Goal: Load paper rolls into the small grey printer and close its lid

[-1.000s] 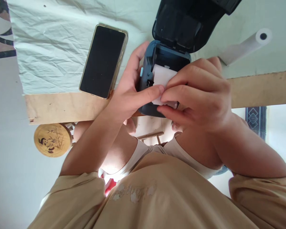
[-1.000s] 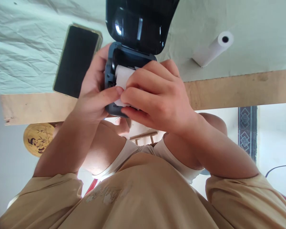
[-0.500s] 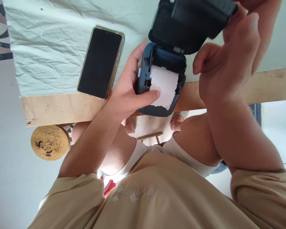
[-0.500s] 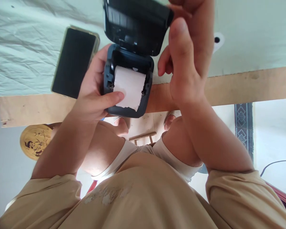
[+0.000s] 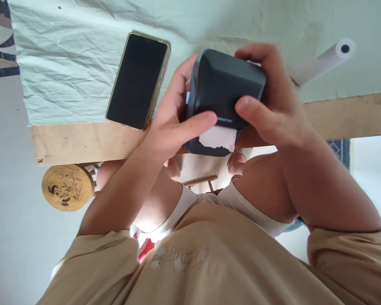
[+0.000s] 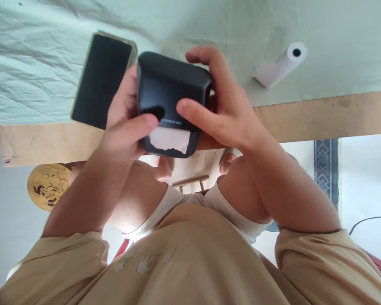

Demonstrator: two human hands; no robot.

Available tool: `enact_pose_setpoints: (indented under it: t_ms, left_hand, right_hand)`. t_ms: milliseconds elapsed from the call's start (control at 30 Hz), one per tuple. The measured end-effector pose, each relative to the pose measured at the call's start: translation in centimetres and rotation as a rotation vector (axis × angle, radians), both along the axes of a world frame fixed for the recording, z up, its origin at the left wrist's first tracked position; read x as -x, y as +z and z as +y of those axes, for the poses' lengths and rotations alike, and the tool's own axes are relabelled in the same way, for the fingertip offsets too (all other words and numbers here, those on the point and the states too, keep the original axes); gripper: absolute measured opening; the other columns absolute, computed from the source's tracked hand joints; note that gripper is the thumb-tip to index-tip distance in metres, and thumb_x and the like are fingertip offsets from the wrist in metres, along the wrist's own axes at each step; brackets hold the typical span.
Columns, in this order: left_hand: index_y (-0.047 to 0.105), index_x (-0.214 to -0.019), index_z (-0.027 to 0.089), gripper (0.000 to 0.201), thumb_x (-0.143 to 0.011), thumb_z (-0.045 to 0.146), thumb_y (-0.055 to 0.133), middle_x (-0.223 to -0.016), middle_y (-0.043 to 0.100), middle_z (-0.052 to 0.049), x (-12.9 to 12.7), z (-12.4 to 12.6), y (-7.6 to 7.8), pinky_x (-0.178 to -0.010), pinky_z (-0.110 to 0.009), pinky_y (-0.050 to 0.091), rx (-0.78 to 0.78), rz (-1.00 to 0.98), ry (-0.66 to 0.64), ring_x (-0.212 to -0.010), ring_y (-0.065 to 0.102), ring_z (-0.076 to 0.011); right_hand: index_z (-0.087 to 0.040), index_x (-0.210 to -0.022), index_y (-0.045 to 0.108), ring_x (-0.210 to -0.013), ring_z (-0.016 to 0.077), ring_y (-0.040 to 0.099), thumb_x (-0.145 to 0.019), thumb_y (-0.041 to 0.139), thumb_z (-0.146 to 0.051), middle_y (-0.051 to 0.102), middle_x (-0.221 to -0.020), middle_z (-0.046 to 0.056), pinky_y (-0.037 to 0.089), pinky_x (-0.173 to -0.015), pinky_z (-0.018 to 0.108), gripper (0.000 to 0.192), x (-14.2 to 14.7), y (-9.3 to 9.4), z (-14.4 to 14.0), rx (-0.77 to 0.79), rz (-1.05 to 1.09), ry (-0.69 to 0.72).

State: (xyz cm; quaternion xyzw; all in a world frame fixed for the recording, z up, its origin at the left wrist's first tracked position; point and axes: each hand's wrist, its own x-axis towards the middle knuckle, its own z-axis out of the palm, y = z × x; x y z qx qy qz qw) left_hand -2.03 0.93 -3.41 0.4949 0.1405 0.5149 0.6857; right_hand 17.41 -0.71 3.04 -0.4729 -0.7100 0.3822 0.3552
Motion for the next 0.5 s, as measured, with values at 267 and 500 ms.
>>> enact_pose_setpoints:
  t_ms: [267, 500]
  left_hand:
    - [0.065, -0.112, 0.018, 0.037, -0.085, 0.04, 0.075, -0.086, 0.063, -0.002, -0.4, -1.3, 2.4, -0.052, -0.02, 0.049, 0.217, 0.011, 0.042, -0.065, 0.062, -0.0109]
    - [0.068, -0.109, 0.019, 0.038, -0.083, 0.045, 0.076, -0.087, 0.065, -0.006, -1.0, -1.1, 2.5, -0.057, -0.023, 0.046, 0.313, 0.041, 0.116, -0.072, 0.063, -0.0148]
  right_hand:
    - [-0.02, -0.125, 0.04, -0.093, 0.0108, 0.05, -0.078, 0.074, -0.05, 0.052, -0.113, 0.004, 0.041, -0.075, 0.026, 0.065, 0.0, 0.0, 0.1, 0.02, 0.037, 0.151]
    - [-0.019, -0.126, 0.039, -0.103, 0.0154, 0.053, -0.078, 0.073, -0.05, 0.053, -0.121, 0.008, 0.048, -0.087, 0.031, 0.066, -0.1, -0.3, 0.7, 0.036, 0.017, 0.133]
